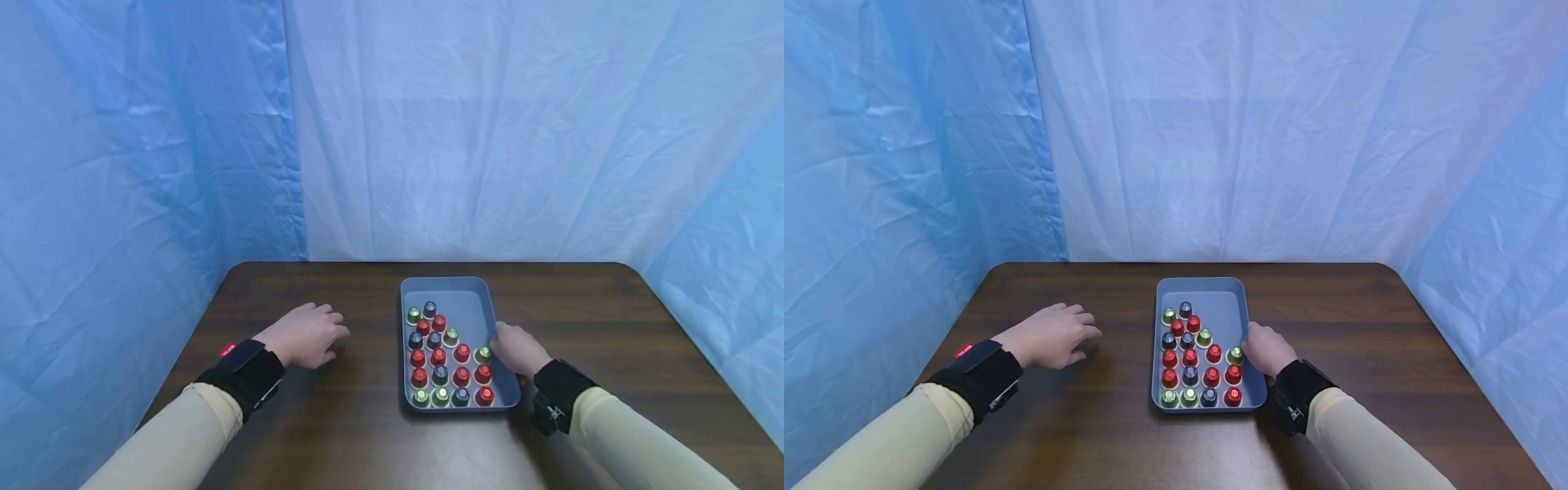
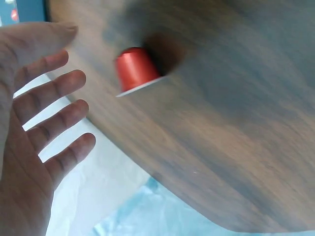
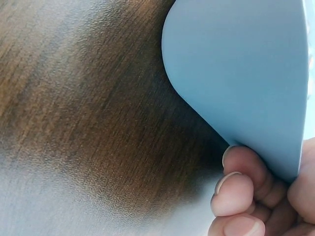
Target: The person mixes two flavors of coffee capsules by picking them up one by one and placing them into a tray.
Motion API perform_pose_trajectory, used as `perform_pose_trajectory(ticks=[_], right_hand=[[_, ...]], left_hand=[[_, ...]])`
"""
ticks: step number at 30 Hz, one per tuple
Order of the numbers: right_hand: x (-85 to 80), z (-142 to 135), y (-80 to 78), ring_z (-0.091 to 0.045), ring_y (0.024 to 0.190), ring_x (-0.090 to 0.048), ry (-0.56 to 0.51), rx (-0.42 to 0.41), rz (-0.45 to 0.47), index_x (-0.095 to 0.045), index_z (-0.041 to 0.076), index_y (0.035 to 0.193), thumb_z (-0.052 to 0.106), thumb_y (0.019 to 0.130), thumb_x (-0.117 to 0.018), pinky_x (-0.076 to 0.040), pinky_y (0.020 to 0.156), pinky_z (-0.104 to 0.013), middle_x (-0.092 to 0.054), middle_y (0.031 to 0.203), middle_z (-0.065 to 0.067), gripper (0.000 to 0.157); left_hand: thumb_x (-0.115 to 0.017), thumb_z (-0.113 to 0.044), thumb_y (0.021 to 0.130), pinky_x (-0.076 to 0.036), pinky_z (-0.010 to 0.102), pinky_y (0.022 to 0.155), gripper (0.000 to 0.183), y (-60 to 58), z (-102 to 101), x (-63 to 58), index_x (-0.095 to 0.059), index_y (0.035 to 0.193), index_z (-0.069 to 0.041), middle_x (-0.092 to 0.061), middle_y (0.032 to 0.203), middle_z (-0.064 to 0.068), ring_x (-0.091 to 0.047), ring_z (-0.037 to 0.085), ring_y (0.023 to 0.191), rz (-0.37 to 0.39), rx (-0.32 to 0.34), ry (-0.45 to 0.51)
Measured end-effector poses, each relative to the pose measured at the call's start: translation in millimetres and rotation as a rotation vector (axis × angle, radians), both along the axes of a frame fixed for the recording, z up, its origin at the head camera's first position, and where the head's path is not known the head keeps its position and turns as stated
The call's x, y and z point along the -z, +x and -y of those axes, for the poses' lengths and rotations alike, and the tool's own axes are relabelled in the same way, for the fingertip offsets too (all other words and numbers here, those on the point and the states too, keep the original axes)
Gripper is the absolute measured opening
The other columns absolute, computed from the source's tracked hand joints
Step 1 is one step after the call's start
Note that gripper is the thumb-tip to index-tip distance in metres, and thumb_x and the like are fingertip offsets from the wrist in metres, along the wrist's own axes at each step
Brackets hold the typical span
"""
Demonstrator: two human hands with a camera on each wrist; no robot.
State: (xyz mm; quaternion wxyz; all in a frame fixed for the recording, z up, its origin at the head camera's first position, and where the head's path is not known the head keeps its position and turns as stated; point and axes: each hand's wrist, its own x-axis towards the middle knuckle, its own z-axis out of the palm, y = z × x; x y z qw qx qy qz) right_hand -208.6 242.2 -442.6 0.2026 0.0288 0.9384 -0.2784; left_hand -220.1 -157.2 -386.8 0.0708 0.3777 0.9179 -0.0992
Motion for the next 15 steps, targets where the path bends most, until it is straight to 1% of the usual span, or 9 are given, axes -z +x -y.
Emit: perform_pose_trajectory(ticks=[4,8,15], right_hand=[[0.0,0.0,-0.1,-0.037,0.095,-0.064,-0.004,0.002,0.004,-0.039,-0.009,0.145,0.012,0.104,-0.049,-0.056,0.049,-0.036,-0.056,0.129,-0.032,0.047],[-0.8,0.0,0.1,-0.037,0.095,-0.064,-0.005,0.004,0.013,-0.039,-0.009,0.144,0.012,0.104,-0.049,-0.056,0.050,-0.035,-0.057,0.128,-0.031,0.046],[-1.0,-0.1,-0.3,-0.035,0.092,-0.065,0.011,-0.005,0.006,-0.040,-0.009,0.143,0.012,0.104,-0.049,-0.054,0.048,-0.035,-0.058,0.124,-0.030,0.045]], left_hand=[[-0.084,-0.029,0.085,-0.050,0.047,0.097,0.042,1.1,7.4,6.5,-0.072,0.125,-0.020,-0.069,0.121,0.003,-0.060,0.025,0.108,0.025,-0.017,-0.052],[-0.087,-0.024,0.082,-0.051,0.049,0.099,0.047,3.6,11.5,10.1,-0.071,0.126,-0.017,-0.069,0.124,0.006,-0.061,0.028,0.111,0.014,-0.033,-0.081],[-0.087,-0.020,0.082,-0.053,0.047,0.096,0.041,4.8,15.0,16.8,-0.074,0.120,-0.015,-0.071,0.118,0.007,-0.064,0.027,0.106,-0.012,-0.038,-0.059]])
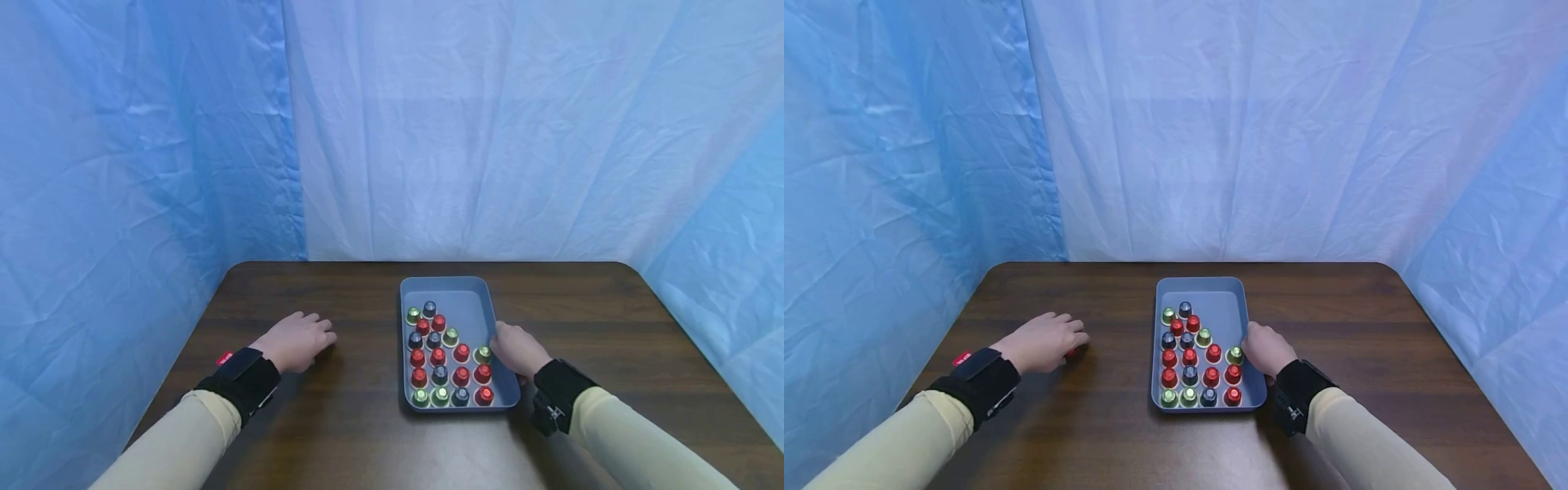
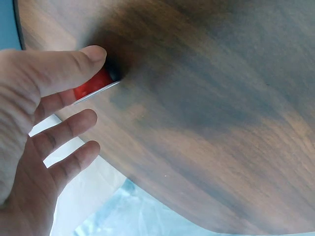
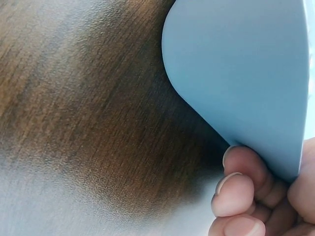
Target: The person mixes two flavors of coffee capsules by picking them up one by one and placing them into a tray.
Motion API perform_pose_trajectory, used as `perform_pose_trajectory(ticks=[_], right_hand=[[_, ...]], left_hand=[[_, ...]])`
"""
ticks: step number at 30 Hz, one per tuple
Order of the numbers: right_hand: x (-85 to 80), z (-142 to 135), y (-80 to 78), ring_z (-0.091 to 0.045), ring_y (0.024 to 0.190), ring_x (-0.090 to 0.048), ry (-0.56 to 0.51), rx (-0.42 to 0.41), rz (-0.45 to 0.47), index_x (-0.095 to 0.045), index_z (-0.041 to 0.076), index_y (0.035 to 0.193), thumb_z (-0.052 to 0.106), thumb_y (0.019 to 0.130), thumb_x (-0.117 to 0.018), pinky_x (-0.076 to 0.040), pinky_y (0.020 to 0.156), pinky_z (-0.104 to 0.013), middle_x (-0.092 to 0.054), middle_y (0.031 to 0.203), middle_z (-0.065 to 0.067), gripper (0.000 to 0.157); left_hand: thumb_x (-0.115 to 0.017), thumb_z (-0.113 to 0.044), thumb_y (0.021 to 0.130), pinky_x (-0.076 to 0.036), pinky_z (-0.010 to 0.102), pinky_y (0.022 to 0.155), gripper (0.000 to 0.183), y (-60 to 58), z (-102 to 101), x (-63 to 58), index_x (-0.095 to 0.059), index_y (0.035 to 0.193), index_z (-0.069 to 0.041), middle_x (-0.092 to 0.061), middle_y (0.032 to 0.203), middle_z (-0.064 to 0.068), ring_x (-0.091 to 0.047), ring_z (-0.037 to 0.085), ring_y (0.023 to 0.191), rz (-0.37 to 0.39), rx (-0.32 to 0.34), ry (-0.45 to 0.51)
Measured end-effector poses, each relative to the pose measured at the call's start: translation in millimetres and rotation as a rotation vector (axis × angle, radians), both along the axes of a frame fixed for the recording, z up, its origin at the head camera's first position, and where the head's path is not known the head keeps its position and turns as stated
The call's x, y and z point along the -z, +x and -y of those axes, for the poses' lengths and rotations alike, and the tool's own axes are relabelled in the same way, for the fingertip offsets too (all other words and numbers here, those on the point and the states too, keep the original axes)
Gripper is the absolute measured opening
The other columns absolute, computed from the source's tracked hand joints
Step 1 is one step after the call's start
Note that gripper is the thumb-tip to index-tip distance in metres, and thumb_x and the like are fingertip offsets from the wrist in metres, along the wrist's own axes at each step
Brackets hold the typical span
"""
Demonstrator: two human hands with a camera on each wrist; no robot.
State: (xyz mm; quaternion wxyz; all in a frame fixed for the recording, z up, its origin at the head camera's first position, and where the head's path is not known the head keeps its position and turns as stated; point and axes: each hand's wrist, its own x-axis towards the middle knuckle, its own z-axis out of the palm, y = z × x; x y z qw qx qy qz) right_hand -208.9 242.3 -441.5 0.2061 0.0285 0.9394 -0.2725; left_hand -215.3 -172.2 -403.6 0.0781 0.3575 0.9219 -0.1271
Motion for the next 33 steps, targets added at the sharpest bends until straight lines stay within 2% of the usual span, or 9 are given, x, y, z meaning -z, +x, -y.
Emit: perform_pose_trajectory(ticks=[7,12,19,22,28,33], right_hand=[[0.7,0.4,-0.5,-0.035,0.093,-0.065,0.001,0.003,0.005,-0.040,-0.008,0.144,0.013,0.104,-0.051,-0.055,0.049,-0.034,-0.057,0.125,-0.030,0.047],[0.3,0.5,-0.5,-0.035,0.094,-0.064,-0.001,0.008,0.009,-0.040,-0.007,0.145,0.013,0.104,-0.050,-0.055,0.049,-0.034,-0.057,0.126,-0.029,0.047],[-0.6,0.4,-0.5,-0.034,0.092,-0.064,0.009,-0.002,0.006,-0.041,-0.008,0.142,0.013,0.104,-0.050,-0.055,0.049,-0.034,-0.058,0.125,-0.029,0.045],[0.1,0.3,-0.5,-0.033,0.091,-0.064,0.009,0.000,0.006,-0.041,-0.008,0.143,0.013,0.104,-0.050,-0.054,0.049,-0.034,-0.058,0.124,-0.029,0.045],[0.9,0.0,-0.6,-0.032,0.089,-0.065,0.018,-0.005,0.001,-0.041,-0.008,0.143,0.014,0.104,-0.050,-0.054,0.049,-0.034,-0.059,0.123,-0.029,0.045],[0.8,-0.2,-0.6,-0.033,0.090,-0.065,0.016,-0.003,0.002,-0.041,-0.008,0.143,0.014,0.104,-0.050,-0.054,0.050,-0.033,-0.059,0.124,-0.028,0.046]], left_hand=[[-0.085,-0.011,0.083,-0.057,0.042,0.088,0.028,-2.7,4.5,6.9,-0.076,0.109,-0.013,-0.073,0.102,0.005,-0.066,0.023,0.093,-0.024,0.044,0.003],[-0.086,-0.013,0.082,-0.056,0.039,0.083,0.023,-3.8,7.5,9.8,-0.077,0.104,-0.014,-0.071,0.096,0.003,-0.064,0.022,0.088,-0.058,0.067,0.003],[-0.087,-0.012,0.081,-0.056,0.036,0.086,0.026,-5.4,4.5,9.1,-0.077,0.105,-0.012,-0.073,0.094,0.003,-0.063,0.021,0.087,-0.079,0.079,0.046],[-0.086,-0.013,0.082,-0.056,0.035,0.087,0.026,-7.5,-1.9,5.2,-0.077,0.106,-0.012,-0.072,0.092,0.002,-0.061,0.020,0.087,-0.065,0.051,0.108],[-0.087,-0.014,0.082,-0.053,0.035,0.087,0.025,-13.2,-21.6,-7.1,-0.074,0.103,-0.012,-0.071,0.093,0.001,-0.056,0.019,0.089,-0.046,0.026,0.307],[-0.087,-0.019,0.083,-0.052,0.033,0.089,0.029,-20.1,-42.3,-17.1,-0.071,0.107,-0.015,-0.067,0.096,-0.003,-0.054,0.016,0.091,-0.033,-0.021,0.383]])
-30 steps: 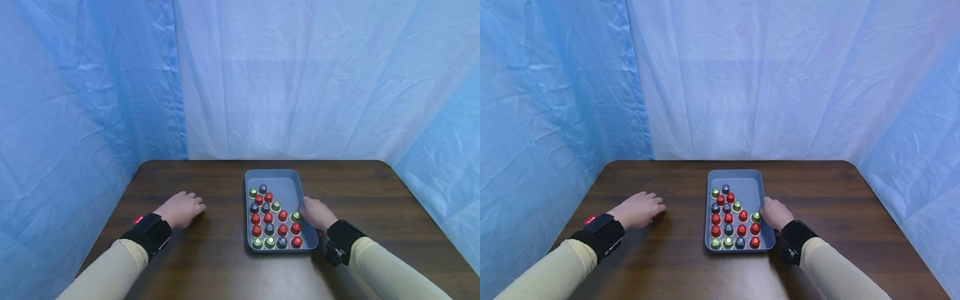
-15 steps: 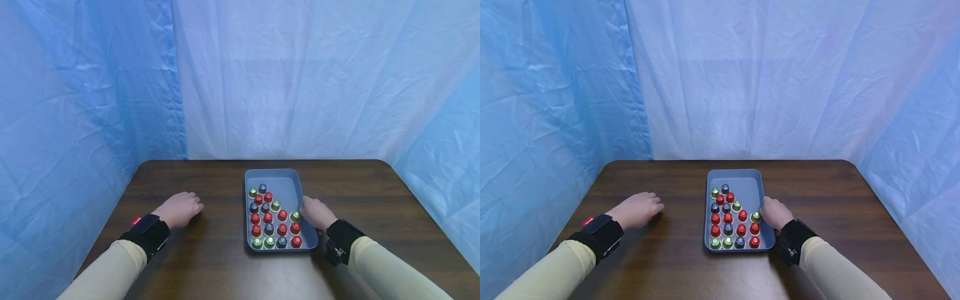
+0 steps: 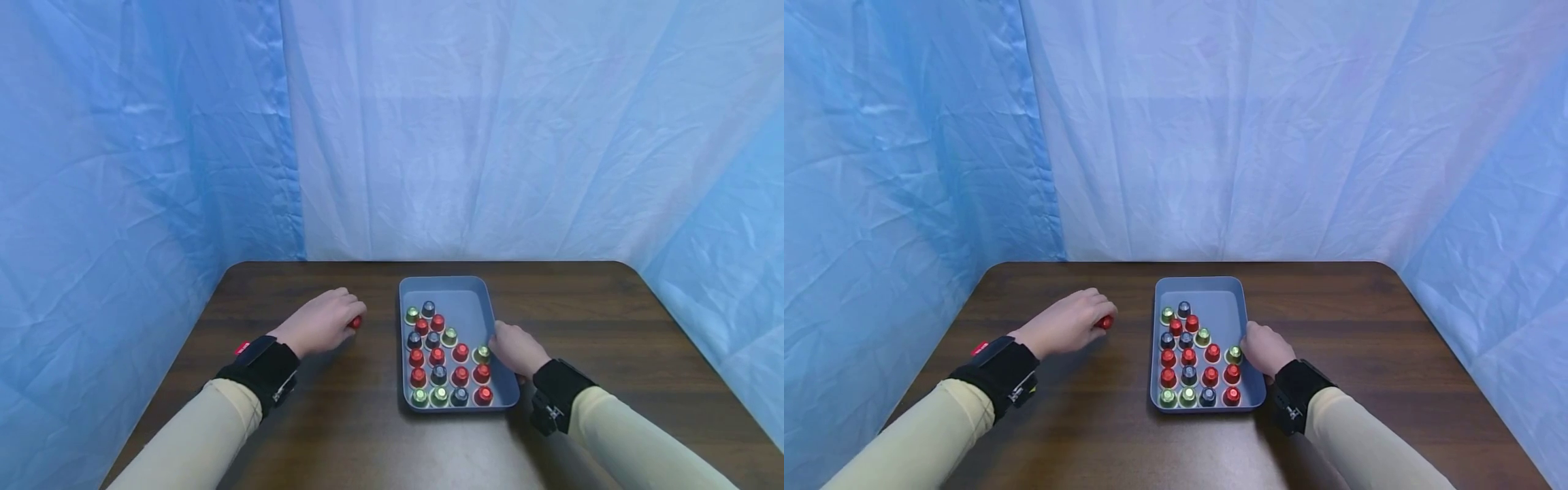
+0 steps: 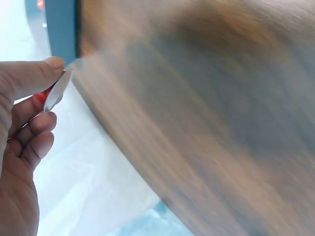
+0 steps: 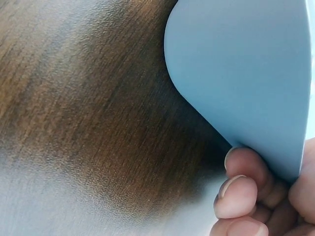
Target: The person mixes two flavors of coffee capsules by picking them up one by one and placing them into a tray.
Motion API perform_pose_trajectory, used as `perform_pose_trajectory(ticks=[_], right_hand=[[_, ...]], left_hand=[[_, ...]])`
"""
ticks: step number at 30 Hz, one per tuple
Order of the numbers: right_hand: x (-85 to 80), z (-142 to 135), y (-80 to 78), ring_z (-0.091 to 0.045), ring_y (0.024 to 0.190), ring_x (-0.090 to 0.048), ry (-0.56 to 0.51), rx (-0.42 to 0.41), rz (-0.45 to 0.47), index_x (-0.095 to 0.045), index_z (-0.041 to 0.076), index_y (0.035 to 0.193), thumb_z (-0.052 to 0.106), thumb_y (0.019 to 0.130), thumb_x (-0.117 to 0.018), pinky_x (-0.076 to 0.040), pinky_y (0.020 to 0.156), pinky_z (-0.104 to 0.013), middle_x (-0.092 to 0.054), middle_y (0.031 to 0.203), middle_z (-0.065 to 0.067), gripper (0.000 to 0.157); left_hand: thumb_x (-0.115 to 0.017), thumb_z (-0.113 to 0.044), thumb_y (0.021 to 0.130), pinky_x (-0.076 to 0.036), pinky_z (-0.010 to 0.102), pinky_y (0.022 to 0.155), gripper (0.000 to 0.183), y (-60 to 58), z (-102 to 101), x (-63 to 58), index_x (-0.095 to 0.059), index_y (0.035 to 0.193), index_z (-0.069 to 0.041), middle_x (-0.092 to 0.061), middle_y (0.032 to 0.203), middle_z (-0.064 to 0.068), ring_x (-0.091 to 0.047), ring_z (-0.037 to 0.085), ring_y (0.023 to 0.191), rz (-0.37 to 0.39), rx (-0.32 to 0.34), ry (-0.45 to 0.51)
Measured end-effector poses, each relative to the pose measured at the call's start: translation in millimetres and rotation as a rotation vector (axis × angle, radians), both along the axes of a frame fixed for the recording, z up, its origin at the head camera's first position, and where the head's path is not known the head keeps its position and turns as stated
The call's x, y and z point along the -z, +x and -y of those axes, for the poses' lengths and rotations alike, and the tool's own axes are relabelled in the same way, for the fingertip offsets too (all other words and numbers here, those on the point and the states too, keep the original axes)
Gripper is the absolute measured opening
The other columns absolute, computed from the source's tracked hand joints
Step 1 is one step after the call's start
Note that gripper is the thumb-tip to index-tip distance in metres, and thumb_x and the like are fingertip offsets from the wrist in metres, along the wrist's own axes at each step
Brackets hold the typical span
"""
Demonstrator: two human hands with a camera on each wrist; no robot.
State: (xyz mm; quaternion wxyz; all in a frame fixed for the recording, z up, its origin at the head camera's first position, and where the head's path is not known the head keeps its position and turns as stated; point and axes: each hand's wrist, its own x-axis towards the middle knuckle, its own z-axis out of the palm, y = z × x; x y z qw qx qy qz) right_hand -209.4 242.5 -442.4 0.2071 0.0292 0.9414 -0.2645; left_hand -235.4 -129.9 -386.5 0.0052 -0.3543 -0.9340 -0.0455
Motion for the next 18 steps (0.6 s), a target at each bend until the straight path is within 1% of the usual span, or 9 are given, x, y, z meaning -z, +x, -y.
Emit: perform_pose_trajectory(ticks=[3,7,10,13,15,18], right_hand=[[-1.0,0.5,0.4,-0.032,0.089,-0.065,0.001,-0.001,-0.003,-0.041,-0.008,0.143,0.014,0.104,-0.050,-0.054,0.050,-0.033,-0.059,0.122,-0.028,0.046],[-2.8,1.8,1.7,-0.031,0.086,-0.065,-0.005,0.003,-0.001,-0.041,-0.008,0.143,0.014,0.104,-0.050,-0.054,0.049,-0.033,-0.059,0.120,-0.027,0.046],[-4.3,2.8,2.5,-0.031,0.086,-0.065,-0.018,0.008,0.006,-0.040,-0.008,0.144,0.013,0.104,-0.050,-0.053,0.049,-0.033,-0.059,0.121,-0.027,0.046],[-4.8,3.1,2.7,-0.029,0.084,-0.065,-0.022,0.004,0.006,-0.040,-0.008,0.144,0.013,0.104,-0.050,-0.053,0.048,-0.033,-0.059,0.122,-0.028,0.046],[-5.0,3.0,2.8,-0.028,0.082,-0.065,-0.020,-0.001,0.004,-0.041,-0.008,0.143,0.013,0.104,-0.050,-0.052,0.047,-0.033,-0.060,0.120,-0.027,0.045],[-5.2,2.6,2.7,-0.026,0.079,-0.064,-0.012,-0.007,-0.004,-0.043,-0.008,0.141,0.013,0.104,-0.050,-0.052,0.047,-0.033,-0.061,0.117,-0.025,0.043]], left_hand=[[-0.084,-0.021,0.086,-0.052,0.032,0.089,0.029,-3.5,-12.3,-5.3,-0.069,0.110,-0.016,-0.065,0.098,-0.004,-0.055,0.015,0.093,0.000,-0.025,0.021],[-0.081,-0.022,0.089,-0.052,0.031,0.087,0.027,-7.6,-27.8,-9.0,-0.067,0.112,-0.015,-0.061,0.098,-0.004,-0.055,0.014,0.092,-0.028,-0.014,0.045],[-0.082,-0.022,0.089,-0.051,0.031,0.085,0.028,-11.2,-39.1,-9.1,-0.067,0.111,-0.014,-0.060,0.096,-0.004,-0.053,0.014,0.091,-0.055,0.002,0.062],[-0.082,-0.024,0.089,-0.050,0.030,0.086,0.029,-15.1,-50.2,-8.2,-0.067,0.111,-0.015,-0.061,0.097,-0.004,-0.053,0.014,0.092,-0.079,0.001,0.070],[-0.082,-0.025,0.089,-0.051,0.030,0.088,0.030,-18.0,-57.0,-7.6,-0.067,0.112,-0.015,-0.061,0.098,-0.004,-0.054,0.014,0.094,-0.079,-0.004,0.082],[-0.081,-0.023,0.090,-0.051,0.030,0.091,0.030,-21.8,-65.8,-7.7,-0.066,0.114,-0.015,-0.062,0.102,-0.003,-0.055,0.013,0.097,-0.059,-0.013,0.089]])
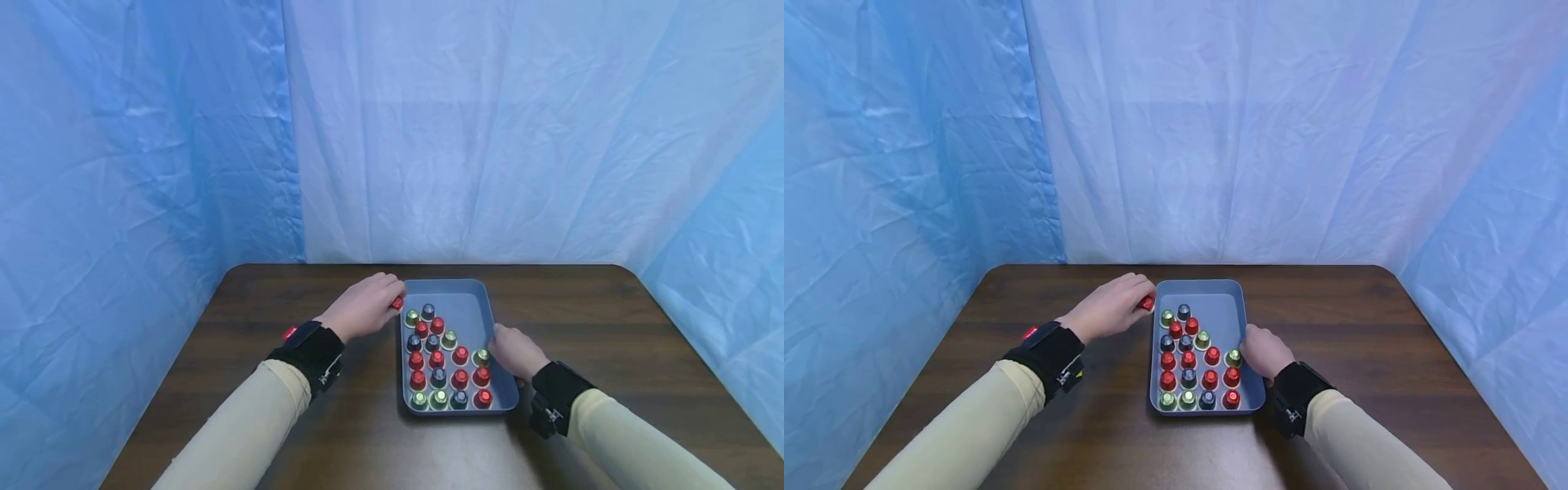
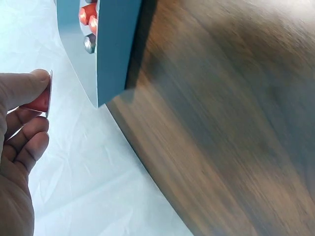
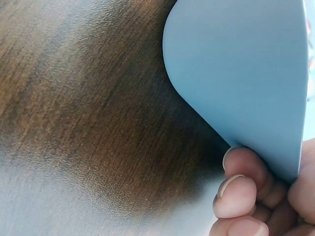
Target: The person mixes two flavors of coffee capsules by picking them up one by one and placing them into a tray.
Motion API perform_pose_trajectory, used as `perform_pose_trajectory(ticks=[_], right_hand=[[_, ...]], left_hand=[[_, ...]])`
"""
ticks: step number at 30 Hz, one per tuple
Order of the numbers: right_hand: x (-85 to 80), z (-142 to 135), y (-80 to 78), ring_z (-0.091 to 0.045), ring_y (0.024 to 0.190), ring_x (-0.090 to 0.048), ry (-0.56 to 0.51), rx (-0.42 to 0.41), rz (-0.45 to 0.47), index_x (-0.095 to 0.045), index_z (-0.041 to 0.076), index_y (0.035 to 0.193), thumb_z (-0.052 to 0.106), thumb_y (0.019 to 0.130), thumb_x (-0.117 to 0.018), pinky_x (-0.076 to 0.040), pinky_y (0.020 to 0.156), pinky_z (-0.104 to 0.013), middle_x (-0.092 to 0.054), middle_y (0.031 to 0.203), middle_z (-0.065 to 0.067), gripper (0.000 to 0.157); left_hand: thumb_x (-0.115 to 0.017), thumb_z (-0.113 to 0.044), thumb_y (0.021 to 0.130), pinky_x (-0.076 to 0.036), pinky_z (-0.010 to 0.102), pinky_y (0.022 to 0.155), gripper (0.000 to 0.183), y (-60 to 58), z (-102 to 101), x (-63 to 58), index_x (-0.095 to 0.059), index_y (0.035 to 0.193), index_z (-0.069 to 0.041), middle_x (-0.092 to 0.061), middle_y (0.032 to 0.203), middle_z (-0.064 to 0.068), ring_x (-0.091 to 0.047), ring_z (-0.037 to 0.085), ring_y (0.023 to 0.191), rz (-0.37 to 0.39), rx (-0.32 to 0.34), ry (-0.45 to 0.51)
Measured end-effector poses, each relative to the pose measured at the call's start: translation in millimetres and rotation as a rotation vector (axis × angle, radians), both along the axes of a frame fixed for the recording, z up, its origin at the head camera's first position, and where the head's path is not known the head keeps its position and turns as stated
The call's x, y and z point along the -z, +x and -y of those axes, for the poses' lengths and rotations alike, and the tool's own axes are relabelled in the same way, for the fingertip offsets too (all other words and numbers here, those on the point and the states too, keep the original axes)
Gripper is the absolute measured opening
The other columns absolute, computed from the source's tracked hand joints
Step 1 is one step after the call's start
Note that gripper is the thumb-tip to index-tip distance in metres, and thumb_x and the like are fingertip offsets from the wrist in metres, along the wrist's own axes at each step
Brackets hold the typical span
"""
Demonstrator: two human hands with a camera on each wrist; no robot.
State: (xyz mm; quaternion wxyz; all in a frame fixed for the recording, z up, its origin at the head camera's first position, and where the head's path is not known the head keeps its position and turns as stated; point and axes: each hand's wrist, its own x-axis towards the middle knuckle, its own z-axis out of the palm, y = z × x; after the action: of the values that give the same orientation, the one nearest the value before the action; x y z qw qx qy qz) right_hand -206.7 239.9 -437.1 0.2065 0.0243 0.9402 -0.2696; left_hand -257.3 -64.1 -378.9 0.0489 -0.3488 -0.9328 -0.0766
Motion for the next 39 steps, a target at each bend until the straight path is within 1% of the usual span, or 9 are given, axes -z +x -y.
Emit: perform_pose_trajectory(ticks=[6,8,13,17,21,25,29,34,39], right_hand=[[-0.3,-1.0,0.2,-0.027,0.081,-0.064,0.002,0.005,0.003,-0.043,-0.008,0.142,0.013,0.104,-0.050,-0.052,0.047,-0.032,-0.061,0.117,-0.025,0.044],[-0.3,-1.1,0.1,-0.027,0.080,-0.064,0.003,0.006,0.003,-0.042,-0.008,0.142,0.012,0.104,-0.050,-0.052,0.047,-0.032,-0.060,0.118,-0.025,0.044],[-0.8,-0.3,0.4,-0.027,0.079,-0.064,0.001,0.005,-0.004,-0.042,-0.009,0.142,0.012,0.104,-0.050,-0.051,0.046,-0.033,-0.061,0.116,-0.026,0.044],[-0.9,0.1,1.5,-0.028,0.081,-0.065,-0.001,0.008,-0.006,-0.043,-0.009,0.141,0.012,0.104,-0.049,-0.052,0.047,-0.033,-0.061,0.116,-0.025,0.043],[-1.3,-0.1,2.6,-0.029,0.084,-0.064,-0.001,0.013,0.002,-0.042,-0.008,0.141,0.013,0.104,-0.050,-0.053,0.048,-0.033,-0.060,0.118,-0.026,0.044],[-2.5,-0.3,2.1,-0.029,0.084,-0.064,-0.002,0.015,0.004,-0.042,-0.008,0.141,0.013,0.104,-0.050,-0.053,0.049,-0.033,-0.060,0.118,-0.025,0.044],[-2.8,-0.1,2.0,-0.029,0.084,-0.065,0.002,0.013,0.001,-0.042,-0.008,0.141,0.013,0.104,-0.050,-0.053,0.048,-0.033,-0.060,0.118,-0.025,0.044],[-2.7,1.0,1.8,-0.029,0.085,-0.065,-0.005,0.016,0.006,-0.041,-0.008,0.143,0.014,0.104,-0.050,-0.053,0.049,-0.033,-0.060,0.120,-0.026,0.045],[-2.9,1.5,2.4,-0.029,0.083,-0.064,-0.001,0.015,0.005,-0.041,-0.008,0.143,0.014,0.104,-0.050,-0.053,0.048,-0.033,-0.059,0.119,-0.026,0.045]], left_hand=[[-0.078,-0.019,0.092,-0.052,0.032,0.096,0.032,-5.5,-11.8,0.8,-0.069,0.123,-0.015,-0.065,0.112,0.000,-0.059,0.015,0.107,0.014,-0.003,0.015],[-0.077,-0.018,0.093,-0.052,0.032,0.098,0.032,-7.8,-15.4,2.6,-0.070,0.124,-0.016,-0.065,0.114,0.000,-0.059,0.015,0.108,0.038,-0.019,0.032],[-0.076,-0.017,0.094,-0.051,0.035,0.100,0.032,-14.5,-23.4,10.2,-0.068,0.125,-0.016,-0.064,0.117,0.001,-0.057,0.016,0.107,0.127,-0.079,0.083],[-0.075,-0.016,0.094,-0.052,0.036,0.099,0.031,-20.8,-28.0,19.6,-0.068,0.124,-0.014,-0.062,0.116,0.001,-0.057,0.016,0.106,0.147,-0.110,0.092],[-0.075,-0.017,0.094,-0.052,0.034,0.097,0.029,-25.8,-32.2,28.1,-0.069,0.122,-0.015,-0.061,0.114,0.000,-0.057,0.015,0.104,0.125,-0.115,0.046],[-0.076,-0.017,0.093,-0.052,0.033,0.097,0.030,-28.1,-36.4,30.6,-0.069,0.122,-0.015,-0.061,0.112,0.000,-0.057,0.016,0.105,0.097,-0.104,-0.013],[-0.077,-0.016,0.092,-0.052,0.033,0.098,0.030,-27.4,-40.1,32.2,-0.069,0.121,-0.014,-0.062,0.113,0.001,-0.058,0.017,0.105,0.056,-0.084,-0.063],[-0.073,-0.013,0.095,-0.052,0.030,0.095,0.020,-25.1,-41.9,37.9,-0.070,0.116,-0.014,-0.064,0.109,0.001,-0.058,0.017,0.100,-0.020,-0.073,-0.110],[-0.076,-0.014,0.093,-0.051,0.030,0.098,0.024,-21.5,-43.0,41.1,-0.072,0.117,-0.015,-0.066,0.112,0.002,-0.058,0.017,0.102,-0.071,-0.094,-0.147]])
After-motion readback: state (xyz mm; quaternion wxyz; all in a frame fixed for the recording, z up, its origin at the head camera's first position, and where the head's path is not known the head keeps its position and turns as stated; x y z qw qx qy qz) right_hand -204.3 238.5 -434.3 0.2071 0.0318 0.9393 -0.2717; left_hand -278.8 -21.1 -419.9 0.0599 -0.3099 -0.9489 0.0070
